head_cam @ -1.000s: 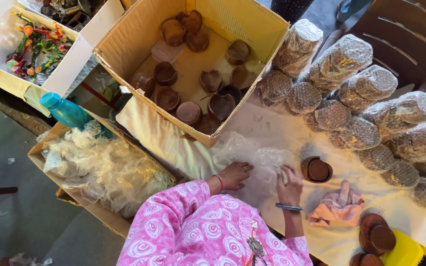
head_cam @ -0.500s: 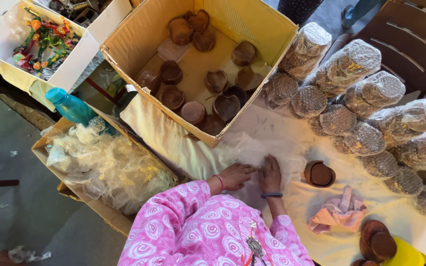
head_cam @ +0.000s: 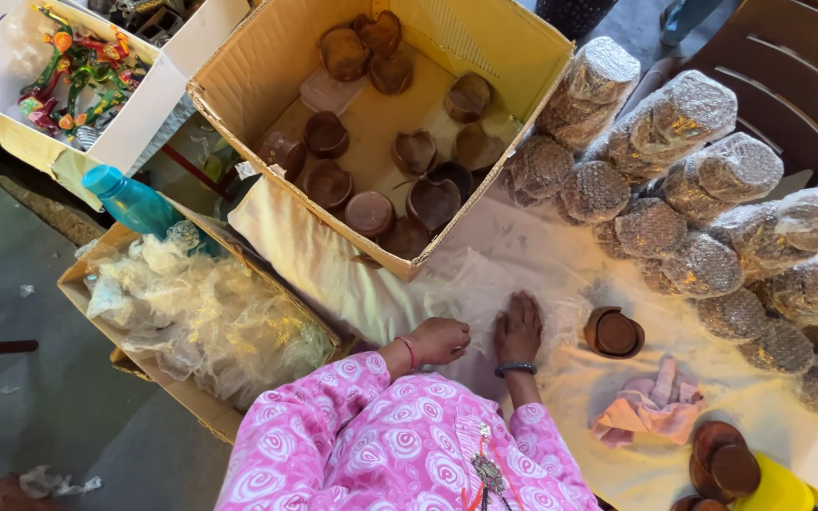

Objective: The recorder wraps small brown bowls in plastic bubble wrap and organizes them.

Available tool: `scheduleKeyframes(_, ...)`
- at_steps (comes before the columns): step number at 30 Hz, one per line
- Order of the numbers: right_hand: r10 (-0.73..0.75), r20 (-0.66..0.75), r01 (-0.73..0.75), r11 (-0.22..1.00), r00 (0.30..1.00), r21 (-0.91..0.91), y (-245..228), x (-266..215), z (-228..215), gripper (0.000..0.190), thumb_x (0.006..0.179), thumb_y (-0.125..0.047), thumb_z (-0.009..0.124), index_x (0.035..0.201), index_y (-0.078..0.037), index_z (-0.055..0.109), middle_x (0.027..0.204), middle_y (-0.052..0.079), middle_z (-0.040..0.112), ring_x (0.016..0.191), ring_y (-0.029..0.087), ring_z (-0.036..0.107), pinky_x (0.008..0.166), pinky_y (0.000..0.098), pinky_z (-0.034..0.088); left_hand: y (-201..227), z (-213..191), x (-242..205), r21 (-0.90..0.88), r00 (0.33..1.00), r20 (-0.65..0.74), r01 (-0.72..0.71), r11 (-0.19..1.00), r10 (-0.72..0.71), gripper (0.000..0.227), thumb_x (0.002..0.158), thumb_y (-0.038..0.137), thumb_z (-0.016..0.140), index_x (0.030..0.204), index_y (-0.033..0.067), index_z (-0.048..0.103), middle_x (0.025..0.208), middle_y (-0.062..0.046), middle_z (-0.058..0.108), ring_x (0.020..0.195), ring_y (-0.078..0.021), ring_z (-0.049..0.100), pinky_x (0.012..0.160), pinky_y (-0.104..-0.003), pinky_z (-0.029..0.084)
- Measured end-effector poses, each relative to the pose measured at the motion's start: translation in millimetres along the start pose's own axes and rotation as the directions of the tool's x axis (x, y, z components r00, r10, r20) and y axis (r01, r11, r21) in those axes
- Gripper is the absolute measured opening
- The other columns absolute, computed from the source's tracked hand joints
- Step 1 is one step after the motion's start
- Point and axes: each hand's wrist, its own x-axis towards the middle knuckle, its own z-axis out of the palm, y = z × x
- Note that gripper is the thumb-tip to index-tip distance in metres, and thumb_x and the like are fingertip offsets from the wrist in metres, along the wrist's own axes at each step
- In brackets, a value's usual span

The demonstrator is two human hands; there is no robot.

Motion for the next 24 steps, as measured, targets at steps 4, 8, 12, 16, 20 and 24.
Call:
scheduleKeyframes(4, 0.083, 0.014, -0.083, 0.996, 0.996, -0.04, 6.9, 13.3, -1.3, 0.05, 0.092, -0.027, 0.065, 0.139, -0.01, 0.062, 0.153, 0.009, 0.052, 0.145, 0.033, 0.042, 0.121, 0.0459, 0.033, -14.0, 7.6, -1.9, -0.029, 0.998, 0.042, 0.054, 0.998, -0.052, 0.021, 0.091, 0.029, 0.067, 0.088, 0.0089, 0.072, 0.098, -0.011, 0.071, 0.094, -0.034, 0.068, 0.081, -0.048, 0.055)
scheduleKeyframes(8, 0.194, 0.093, -0.207, 0.966, 0.977, 0.154, 34.4, 24.0, -4.3, 0.05, 0.079, -0.021, 0.077, 0.128, -0.014, 0.069, 0.143, 0.006, 0.059, 0.132, 0.031, 0.05, 0.11, 0.0426, 0.043, -14.4, 1.3, -3.0, -0.186, 0.99, -0.047, 0.124, 0.975, -0.135, 0.024, 0.088, 0.029, 0.066, 0.1, 0.0097, 0.071, 0.093, -0.012, 0.073, 0.09, -0.0361, 0.069, 0.078, -0.05, 0.054)
scheduleKeyframes(12, 0.35, 0.238, -0.421, 0.684, 0.906, 0.596, 96.5, 18.2, 13.3, 0.034, 0.09, -0.015, 0.076, 0.123, -0.01, 0.073, 0.131, 0.005, 0.07, 0.109, 0.022, 0.067, 0.092, 0.0321, 0.052, -18.8, 6.4, -0.7, -0.258, 0.977, -0.067, 0.177, 0.95, -0.2, 0.024, 0.092, 0.03, 0.064, 0.106, 0.0119, 0.071, 0.094, -0.011, 0.074, 0.092, -0.0354, 0.069, 0.08, -0.05, 0.054)
scheduleKeyframes(16, 0.286, 0.25, -0.364, 0.484, 0.925, 0.796, 133.0, 8.3, 27.9, 0.036, 0.093, -0.005, 0.067, 0.128, -0.005, 0.075, 0.125, 0.007, 0.074, 0.106, 0.014, 0.066, 0.092, 0.025, 0.053, -26.0, 17.1, 2.2, -0.188, 0.986, -0.042, 0.149, 0.971, -0.16, 0.022, 0.094, 0.03, 0.063, 0.098, 0.0122, 0.074, 0.097, -0.01, 0.074, 0.094, -0.0348, 0.069, 0.081, -0.049, 0.054)
scheduleKeyframes(20, 0.48, 0.351, -0.461, 0.129, 0.804, 0.878, 125.7, 11.1, 18.0, 0.026, 0.096, -0.003, 0.066, 0.122, -0.004, 0.073, 0.124, 0.006, 0.074, 0.112, 0.015, 0.07, 0.079, 0.0268, 0.056, -20.0, 10.8, 0.0, -0.113, 0.995, 0.019, 0.103, 0.988, -0.101, 0.025, 0.089, 0.033, 0.066, 0.085, 0.0097, 0.075, 0.099, -0.01, 0.069, 0.092, -0.034, 0.068, 0.077, -0.048, 0.054)
scheduleKeyframes(24, 0.472, 0.378, -0.46, 0.069, 0.797, 0.885, 123.2, 12.7, 14.0, 0.027, 0.096, -0.001, 0.065, 0.121, -0.005, 0.072, 0.125, 0.005, 0.073, 0.115, 0.015, 0.07, 0.076, 0.0261, 0.056, -16.8, 5.7, -1.3, -0.098, 0.995, 0.079, 0.067, 0.993, -0.06, 0.033, 0.085, 0.039, 0.07, 0.077, 0.0071, 0.076, 0.102, -0.013, 0.065, 0.09, -0.0346, 0.067, 0.075, -0.048, 0.054)
